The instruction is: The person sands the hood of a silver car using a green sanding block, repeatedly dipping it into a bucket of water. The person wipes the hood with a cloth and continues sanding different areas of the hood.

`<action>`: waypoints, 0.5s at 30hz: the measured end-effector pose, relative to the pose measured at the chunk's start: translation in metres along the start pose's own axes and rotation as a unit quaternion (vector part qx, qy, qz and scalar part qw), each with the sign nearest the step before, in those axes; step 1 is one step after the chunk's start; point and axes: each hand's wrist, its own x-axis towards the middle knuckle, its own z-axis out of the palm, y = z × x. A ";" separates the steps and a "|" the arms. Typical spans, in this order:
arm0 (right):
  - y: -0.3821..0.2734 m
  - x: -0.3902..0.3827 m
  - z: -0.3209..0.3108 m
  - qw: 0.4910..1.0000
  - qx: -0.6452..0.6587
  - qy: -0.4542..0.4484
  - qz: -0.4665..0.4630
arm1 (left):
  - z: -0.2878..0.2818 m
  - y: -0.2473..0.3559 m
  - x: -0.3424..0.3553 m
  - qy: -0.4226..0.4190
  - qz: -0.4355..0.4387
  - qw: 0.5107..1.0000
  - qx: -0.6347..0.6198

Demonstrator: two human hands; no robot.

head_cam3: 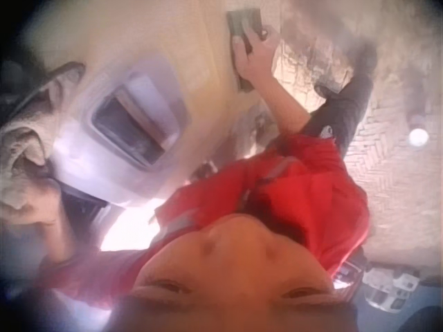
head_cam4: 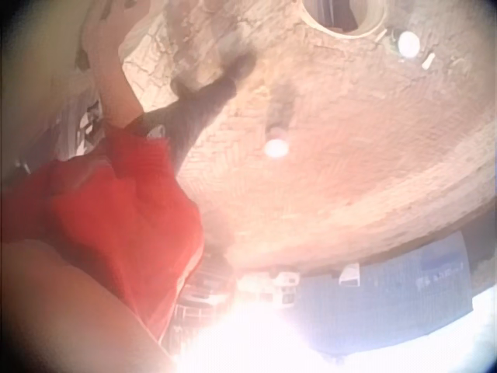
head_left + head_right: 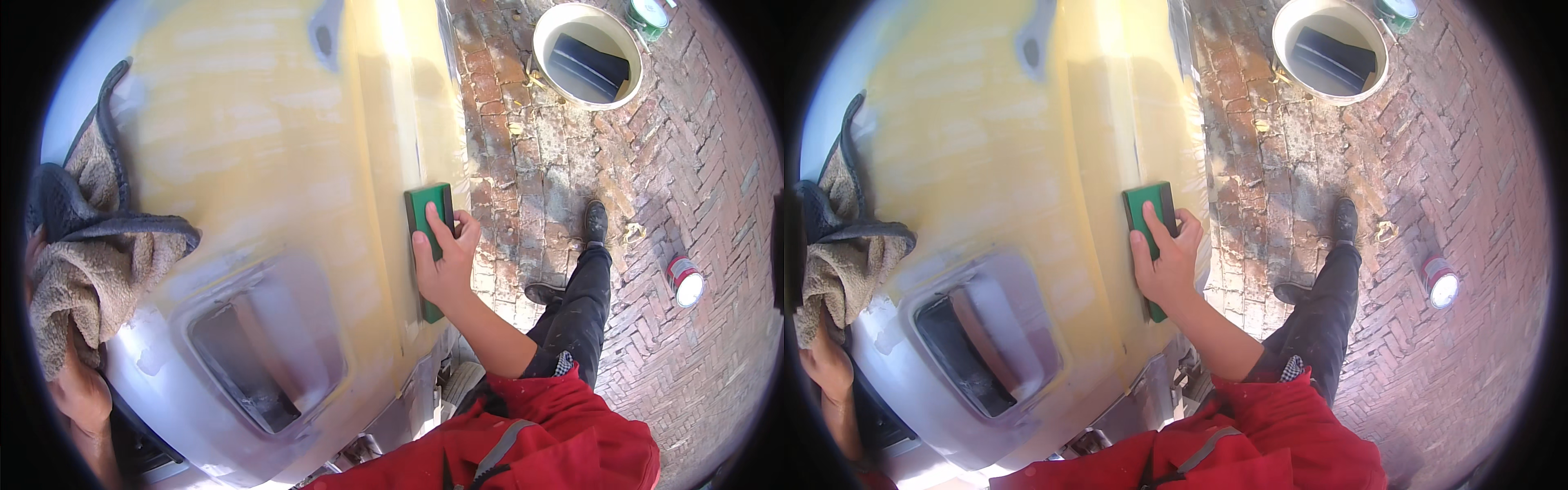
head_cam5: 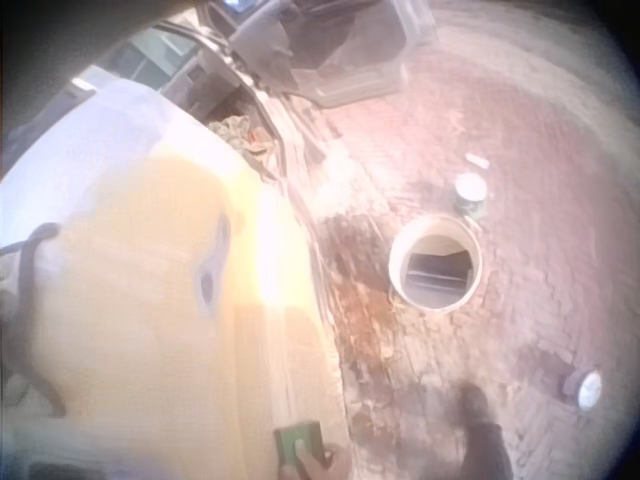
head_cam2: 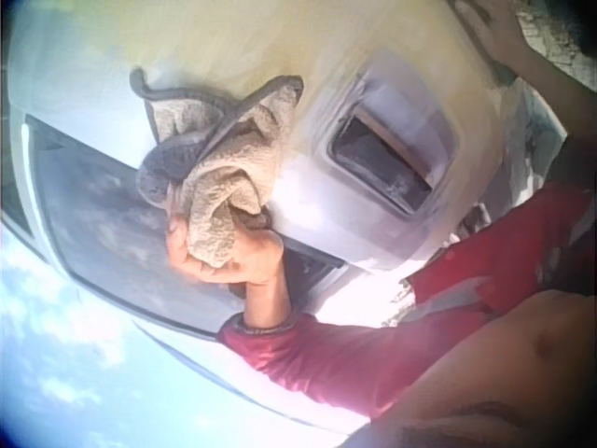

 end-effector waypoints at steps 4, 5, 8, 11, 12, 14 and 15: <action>0.015 0.012 0.014 0.999 -0.033 -0.011 0.026 | 0.008 0.036 0.014 0.002 0.027 0.982 -0.187; 0.022 0.038 0.024 0.998 -0.060 -0.019 0.026 | 0.007 0.046 0.016 0.012 0.027 0.981 -0.193; 0.029 0.130 0.056 0.999 -0.034 0.036 -0.010 | 0.006 0.067 0.022 -0.028 0.073 0.979 -0.187; 0.019 0.215 0.076 0.998 -0.034 0.056 -0.018 | 0.004 0.075 0.017 -0.041 0.053 0.976 -0.209; 0.014 0.239 0.080 0.998 -0.037 0.048 0.007 | 0.003 0.074 0.013 -0.035 0.043 0.980 -0.190; 0.006 0.286 0.090 0.998 -0.035 0.054 0.018 | 0.002 0.069 0.005 -0.011 0.025 0.987 -0.161; 0.003 0.308 0.095 0.997 -0.036 0.050 0.041 | -0.002 0.067 0.000 -0.032 0.030 0.987 -0.153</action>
